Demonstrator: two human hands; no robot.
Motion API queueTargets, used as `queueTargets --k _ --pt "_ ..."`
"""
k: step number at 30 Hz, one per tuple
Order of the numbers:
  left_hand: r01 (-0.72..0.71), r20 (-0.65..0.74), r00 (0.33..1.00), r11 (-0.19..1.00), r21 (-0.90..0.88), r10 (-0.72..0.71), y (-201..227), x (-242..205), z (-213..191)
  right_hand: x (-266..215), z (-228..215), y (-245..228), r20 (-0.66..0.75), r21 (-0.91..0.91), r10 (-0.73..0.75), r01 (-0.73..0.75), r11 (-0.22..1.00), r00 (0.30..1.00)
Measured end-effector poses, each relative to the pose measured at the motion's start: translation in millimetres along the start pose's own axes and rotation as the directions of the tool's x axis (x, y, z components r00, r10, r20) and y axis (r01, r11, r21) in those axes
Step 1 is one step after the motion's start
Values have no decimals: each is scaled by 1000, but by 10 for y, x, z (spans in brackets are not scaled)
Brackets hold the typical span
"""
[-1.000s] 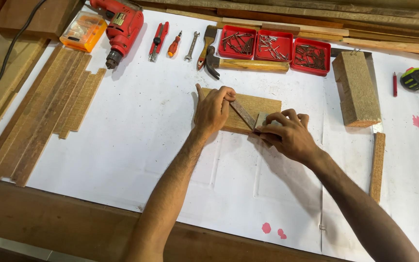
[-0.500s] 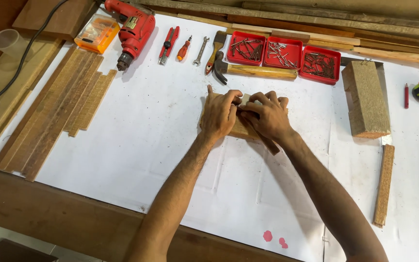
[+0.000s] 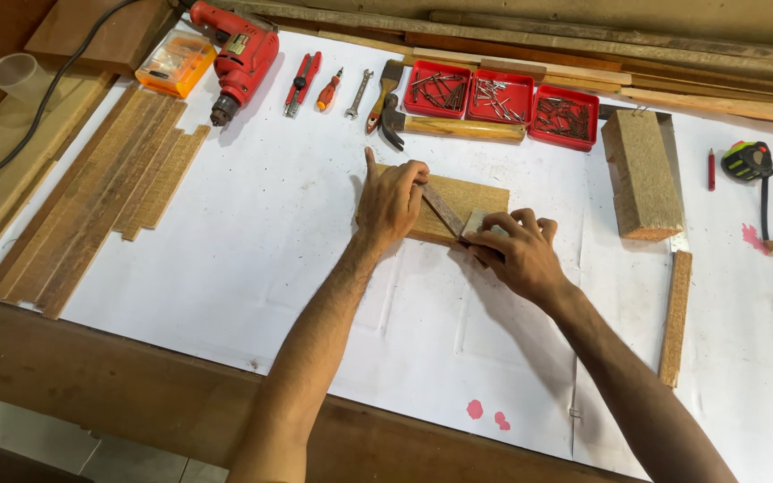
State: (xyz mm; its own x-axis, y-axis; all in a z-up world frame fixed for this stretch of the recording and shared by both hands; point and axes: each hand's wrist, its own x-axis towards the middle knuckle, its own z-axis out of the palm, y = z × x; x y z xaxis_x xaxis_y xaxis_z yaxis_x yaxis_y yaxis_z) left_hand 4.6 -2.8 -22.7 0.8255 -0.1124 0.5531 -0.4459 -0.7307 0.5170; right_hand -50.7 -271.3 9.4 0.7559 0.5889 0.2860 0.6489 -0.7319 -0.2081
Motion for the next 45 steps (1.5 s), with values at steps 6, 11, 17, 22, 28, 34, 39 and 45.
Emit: queueTargets --k 6,11,17,22,28,34,39,45 --pt "187 141 975 978 -90 -173 287 92 -244 -304 -280 166 179 42 46 -55 998 983" --pt "186 125 973 980 65 -193 842 -79 -162 -357 -486 342 17 42 120 -120 992 993" --pt "242 214 930 936 255 -299 1227 -339 111 -330 -419 379 -110 165 221 -201 966 969" --pt "271 358 858 916 296 -370 1143 -401 -76 -262 -344 262 -136 205 217 -187 961 967" --pt "33 8 999 992 120 -34 589 -511 -65 -134 -264 205 -119 177 272 -250 952 955" --pt "-1 125 992 990 138 -16 580 -471 -305 -24 -247 120 -126 184 348 -323 928 929" --pt "381 238 912 906 -185 -335 495 -465 -316 -45 -146 41 -157 198 316 -284 938 936" --pt "339 148 939 900 -273 -309 287 -599 -88 181 38 -226 -190 198 312 -275 941 931"
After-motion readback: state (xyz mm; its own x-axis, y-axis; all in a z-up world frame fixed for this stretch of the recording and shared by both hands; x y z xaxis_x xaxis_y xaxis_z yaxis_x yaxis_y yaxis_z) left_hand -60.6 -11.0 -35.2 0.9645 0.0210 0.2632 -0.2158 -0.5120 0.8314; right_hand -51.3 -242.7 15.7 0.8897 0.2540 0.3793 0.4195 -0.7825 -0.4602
